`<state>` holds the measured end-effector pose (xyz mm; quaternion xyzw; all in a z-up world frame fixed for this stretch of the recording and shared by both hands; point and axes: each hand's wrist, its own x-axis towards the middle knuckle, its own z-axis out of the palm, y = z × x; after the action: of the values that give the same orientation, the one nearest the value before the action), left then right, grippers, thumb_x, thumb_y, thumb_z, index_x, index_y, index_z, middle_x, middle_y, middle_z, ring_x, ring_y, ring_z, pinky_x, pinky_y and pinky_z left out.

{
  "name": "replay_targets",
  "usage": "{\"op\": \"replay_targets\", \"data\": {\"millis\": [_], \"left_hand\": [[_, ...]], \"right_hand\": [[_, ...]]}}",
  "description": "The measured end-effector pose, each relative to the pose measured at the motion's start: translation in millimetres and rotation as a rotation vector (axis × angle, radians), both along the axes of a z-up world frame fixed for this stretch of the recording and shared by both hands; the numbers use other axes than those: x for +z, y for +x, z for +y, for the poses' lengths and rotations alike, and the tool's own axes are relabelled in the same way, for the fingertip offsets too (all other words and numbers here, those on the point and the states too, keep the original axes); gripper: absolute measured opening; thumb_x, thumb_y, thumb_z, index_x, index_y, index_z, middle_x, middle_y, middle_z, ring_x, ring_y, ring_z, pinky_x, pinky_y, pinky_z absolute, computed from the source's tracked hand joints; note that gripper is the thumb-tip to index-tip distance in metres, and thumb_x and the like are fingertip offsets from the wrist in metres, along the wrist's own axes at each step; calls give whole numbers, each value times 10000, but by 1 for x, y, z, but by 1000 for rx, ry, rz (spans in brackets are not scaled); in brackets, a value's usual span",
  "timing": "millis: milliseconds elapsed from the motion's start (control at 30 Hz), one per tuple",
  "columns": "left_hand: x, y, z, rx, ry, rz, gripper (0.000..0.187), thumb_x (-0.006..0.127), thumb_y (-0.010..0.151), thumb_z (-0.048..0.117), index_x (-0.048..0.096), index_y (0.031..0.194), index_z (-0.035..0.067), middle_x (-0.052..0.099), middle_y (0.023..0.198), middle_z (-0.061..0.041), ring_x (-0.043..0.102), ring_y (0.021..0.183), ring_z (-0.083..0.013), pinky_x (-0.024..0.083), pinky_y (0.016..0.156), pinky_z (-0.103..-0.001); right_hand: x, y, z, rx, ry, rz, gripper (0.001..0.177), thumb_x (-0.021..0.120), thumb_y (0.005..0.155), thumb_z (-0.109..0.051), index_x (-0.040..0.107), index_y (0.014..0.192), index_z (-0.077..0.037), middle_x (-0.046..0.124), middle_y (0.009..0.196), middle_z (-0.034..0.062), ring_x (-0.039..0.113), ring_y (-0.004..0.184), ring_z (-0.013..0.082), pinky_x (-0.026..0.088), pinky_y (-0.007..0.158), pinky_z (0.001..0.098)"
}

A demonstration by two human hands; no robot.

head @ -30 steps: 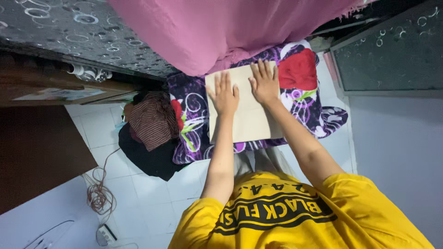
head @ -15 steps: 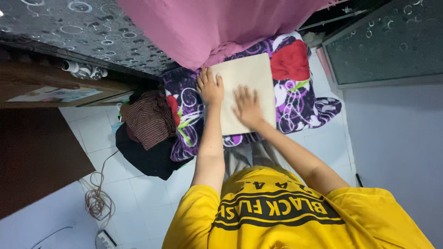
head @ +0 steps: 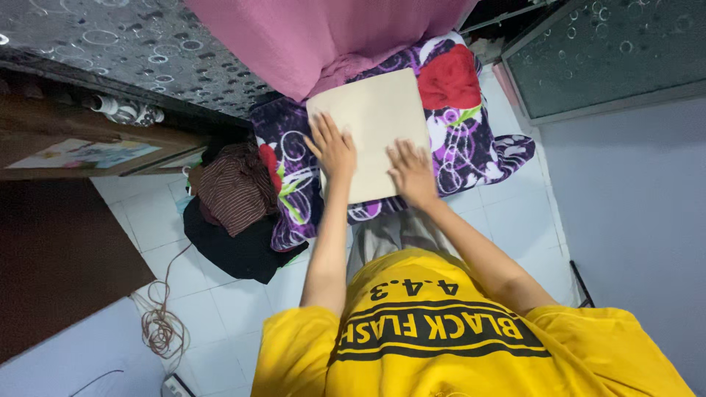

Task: The person folds a pair of pants on a surface and places them inside a closet.

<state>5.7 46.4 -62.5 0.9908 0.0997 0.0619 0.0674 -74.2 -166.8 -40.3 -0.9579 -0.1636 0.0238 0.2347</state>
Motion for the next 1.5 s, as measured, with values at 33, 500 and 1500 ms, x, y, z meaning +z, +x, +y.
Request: {"op": "replay_targets", "data": {"millis": [33, 500, 1500], "left_hand": [[8, -21, -8, -32, -15, -2, 756, 484, 1021, 418, 226, 1633, 56, 247, 1696, -156, 214, 1575, -362, 115, 1257, -612], [34, -92, -16, 55, -171, -36, 711, 518, 1010, 379, 291, 1630, 115, 282, 1697, -123, 238, 1581, -297, 198, 1240, -564], [9, -104, 2, 309, -330, -66, 695, 474, 948, 253, 331, 1604, 74, 505, 1469, -240, 489, 1331, -408, 354, 1116, -538]], "right_hand": [[1, -1, -13, -59, -101, 3, 590, 488, 1039, -380, 395, 1592, -196, 276, 1682, 126, 257, 1545, 350, 161, 1212, 627], [1, 65, -16, -150, -41, 107, 701, 464, 1042, -486, 296, 1628, -140, 181, 1716, 167, 151, 1576, 420, 172, 1234, 614], [-16, 191, 85, 230, -143, 13, 778, 354, 1020, -608, 268, 1641, -147, 201, 1708, 130, 108, 1584, 284, -46, 1220, 623]]}}
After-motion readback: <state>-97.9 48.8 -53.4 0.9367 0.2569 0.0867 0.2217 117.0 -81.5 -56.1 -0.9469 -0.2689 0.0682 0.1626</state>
